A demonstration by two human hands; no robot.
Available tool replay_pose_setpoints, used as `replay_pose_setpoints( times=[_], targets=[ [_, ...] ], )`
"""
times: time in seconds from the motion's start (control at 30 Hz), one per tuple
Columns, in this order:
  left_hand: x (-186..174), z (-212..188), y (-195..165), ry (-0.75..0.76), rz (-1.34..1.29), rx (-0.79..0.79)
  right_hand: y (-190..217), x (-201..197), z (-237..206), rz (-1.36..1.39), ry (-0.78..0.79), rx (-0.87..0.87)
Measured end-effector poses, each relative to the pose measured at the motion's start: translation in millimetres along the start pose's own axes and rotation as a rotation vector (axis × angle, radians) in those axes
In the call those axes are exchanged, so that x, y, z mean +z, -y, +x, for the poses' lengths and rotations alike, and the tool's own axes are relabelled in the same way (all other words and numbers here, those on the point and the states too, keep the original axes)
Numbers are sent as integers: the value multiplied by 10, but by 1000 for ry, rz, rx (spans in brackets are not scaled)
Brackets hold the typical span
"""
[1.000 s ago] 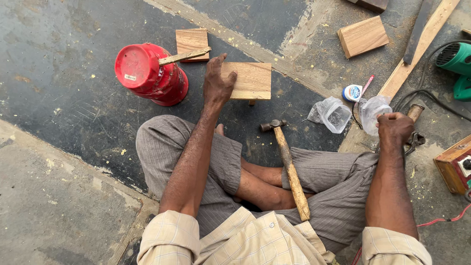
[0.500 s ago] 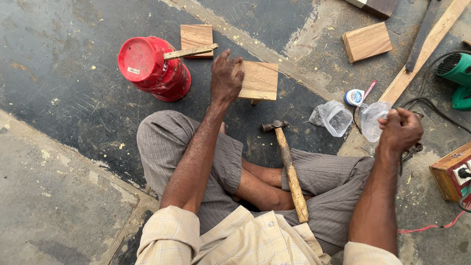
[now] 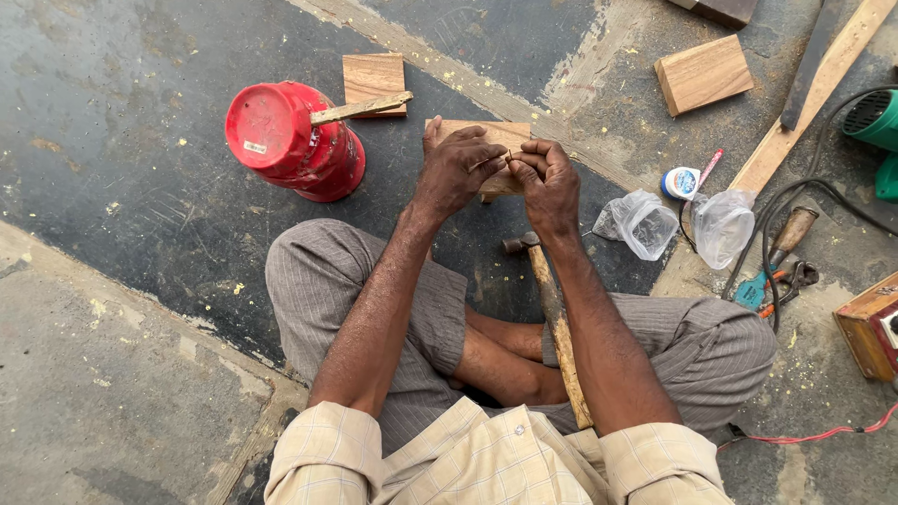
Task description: The person sits on the floor and assembles small wooden boxes. They apply glue with a brush from a red container, fit wooden pieces together, tap joints with a hammer, measure a piece with a tape measure, and work on a piece with a chisel.
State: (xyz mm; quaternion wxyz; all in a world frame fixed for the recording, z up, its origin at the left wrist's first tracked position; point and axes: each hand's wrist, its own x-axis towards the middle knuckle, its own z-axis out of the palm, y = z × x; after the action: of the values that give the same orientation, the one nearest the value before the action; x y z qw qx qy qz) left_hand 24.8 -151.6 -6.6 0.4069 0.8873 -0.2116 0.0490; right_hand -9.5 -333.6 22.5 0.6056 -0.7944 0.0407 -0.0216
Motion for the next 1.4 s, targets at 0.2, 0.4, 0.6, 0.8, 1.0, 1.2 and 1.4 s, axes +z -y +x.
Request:
replay_pose_setpoints(
  times=[0.2,0.4,0.6,0.8,1.0,1.2,1.4],
  targets=[
    [82,65,12,24,-250,-46,-17,35,-43,-140,-4,17],
    [7,43,29,-142,-162,-59,-30,-29,-55,-43,35,-27],
    [-32,26,-2,-24,-31,4,-94,-30,-19,-81,46,-29],
    [45,28,28,27,10,-41,-81,-29,-22,-108,36,-33],
    [81,43,58,20,17,-44,-72,-50,-31,-139,42,-25],
    [84,42,51,30,24,-46,-68,-40,-39,-151,39,-23],
    [93,51,49,14,40,-17,-11,-116,-100,-162,-2,5]
  ],
)
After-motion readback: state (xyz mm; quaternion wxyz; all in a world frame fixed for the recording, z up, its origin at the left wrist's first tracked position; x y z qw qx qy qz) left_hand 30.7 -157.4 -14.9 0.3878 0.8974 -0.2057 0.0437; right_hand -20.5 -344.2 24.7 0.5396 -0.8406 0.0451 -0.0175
